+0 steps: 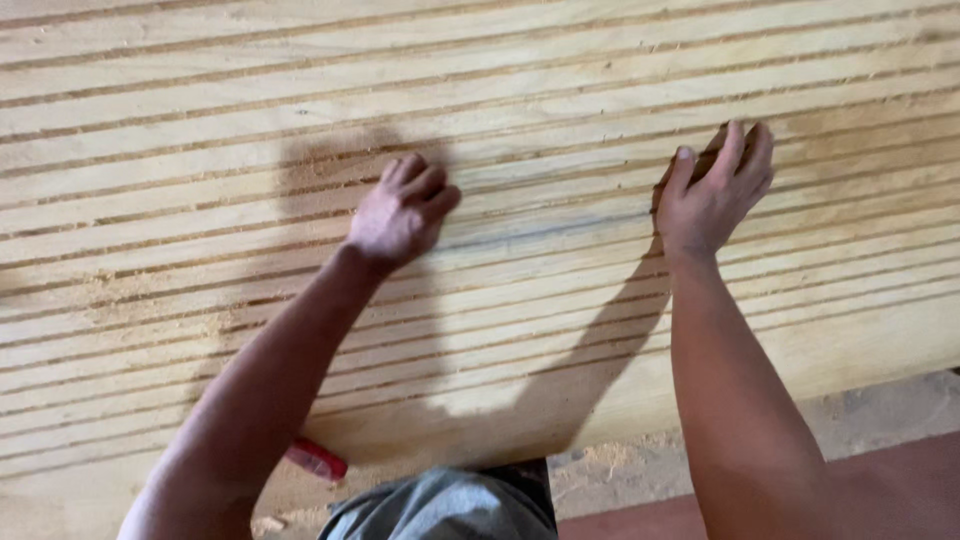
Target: The person sands a large wooden board with a sanding block, moving back and forth along the grain. The person uses both hands to apply pressure and guide the sanding block across the surface.
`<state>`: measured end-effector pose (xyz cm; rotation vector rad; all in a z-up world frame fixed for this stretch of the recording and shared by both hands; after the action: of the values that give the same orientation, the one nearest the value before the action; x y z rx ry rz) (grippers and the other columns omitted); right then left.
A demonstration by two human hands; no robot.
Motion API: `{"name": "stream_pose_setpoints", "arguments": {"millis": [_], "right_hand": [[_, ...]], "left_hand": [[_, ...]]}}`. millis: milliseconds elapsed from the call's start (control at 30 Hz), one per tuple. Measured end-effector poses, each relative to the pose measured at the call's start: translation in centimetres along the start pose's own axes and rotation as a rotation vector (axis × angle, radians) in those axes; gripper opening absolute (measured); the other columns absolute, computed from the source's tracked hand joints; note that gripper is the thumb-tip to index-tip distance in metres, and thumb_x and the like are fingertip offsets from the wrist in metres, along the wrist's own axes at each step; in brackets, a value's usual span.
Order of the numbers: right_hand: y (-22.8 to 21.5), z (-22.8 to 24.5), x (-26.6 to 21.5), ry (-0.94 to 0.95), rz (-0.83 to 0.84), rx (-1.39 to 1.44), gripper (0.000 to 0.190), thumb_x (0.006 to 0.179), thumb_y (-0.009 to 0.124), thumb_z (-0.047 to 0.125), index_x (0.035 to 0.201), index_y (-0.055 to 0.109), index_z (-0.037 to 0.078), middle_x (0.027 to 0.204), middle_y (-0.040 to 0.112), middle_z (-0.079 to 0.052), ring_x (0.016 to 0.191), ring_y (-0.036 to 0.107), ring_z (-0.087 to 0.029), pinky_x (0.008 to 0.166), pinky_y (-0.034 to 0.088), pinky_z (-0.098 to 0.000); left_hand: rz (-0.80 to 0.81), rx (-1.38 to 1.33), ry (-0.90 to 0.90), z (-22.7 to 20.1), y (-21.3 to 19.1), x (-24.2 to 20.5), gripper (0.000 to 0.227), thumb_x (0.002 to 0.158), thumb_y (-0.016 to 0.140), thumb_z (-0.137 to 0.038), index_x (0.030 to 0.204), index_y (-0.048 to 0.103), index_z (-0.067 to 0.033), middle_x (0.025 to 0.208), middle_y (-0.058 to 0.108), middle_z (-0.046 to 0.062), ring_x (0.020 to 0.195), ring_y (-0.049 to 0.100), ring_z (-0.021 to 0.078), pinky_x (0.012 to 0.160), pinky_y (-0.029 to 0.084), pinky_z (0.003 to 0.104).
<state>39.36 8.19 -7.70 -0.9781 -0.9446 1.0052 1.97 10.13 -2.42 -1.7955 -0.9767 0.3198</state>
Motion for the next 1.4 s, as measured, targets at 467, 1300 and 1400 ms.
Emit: {"name": "stream_pose_setpoints", "arguments": {"millis": [467, 1300, 1400], "right_hand": [[0.1, -0.3, 0.0, -0.047, -0.019, -0.018, 0.054, 0.114, 0.066, 0.031, 0.154, 0.046, 0.001, 0.160, 0.035, -0.031, 0.148, 0.034, -0.048, 0.122, 0.028, -0.0618], [-0.1, 0.0, 0.2, 0.037, 0.032, 0.035, 0.053, 0.110, 0.067, 0.024, 0.154, 0.044, 0.004, 0.161, 0.033, -0.031, 0.140, 0.037, -0.049, 0.116, 0.032, -0.0616], [0.1, -0.1, 0.0, 0.005, 0.021, -0.007, 0.054, 0.111, 0.069, 0.026, 0.154, 0.044, 0.004, 0.160, 0.034, -0.029, 0.141, 0.038, -0.048, 0.118, 0.030, -0.0621]], "left_hand": [[-0.055, 0.045, -0.047, 0.0, 0.4, -0.9, 0.013, 0.083, 0.067, -0.006, 0.095, 0.066, -0.0108, 0.093, 0.056, 0.008, 0.094, 0.055, 0.0287, 0.081, 0.048, 0.042], [0.126, 0.078, -0.088, 4.6, -4.3, -7.2, 0.031, 0.078, 0.074, -0.009, 0.108, 0.076, -0.0133, 0.099, 0.064, 0.004, 0.100, 0.060, 0.0268, 0.093, 0.051, 0.043], [0.083, 0.047, -0.025, 3.9, -3.7, -6.3, 0.025, 0.077, 0.074, -0.009, 0.102, 0.075, -0.0100, 0.100, 0.066, 0.006, 0.101, 0.061, 0.0281, 0.092, 0.052, 0.044]]}}
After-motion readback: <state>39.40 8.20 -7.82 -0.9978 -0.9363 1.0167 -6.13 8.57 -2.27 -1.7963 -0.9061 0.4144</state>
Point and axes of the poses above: each hand's wrist, its own x-axis towards the middle knuckle, its own y-axis out of the palm, z = x × y, the point moved 4 cm from there along x, towards the middle knuckle
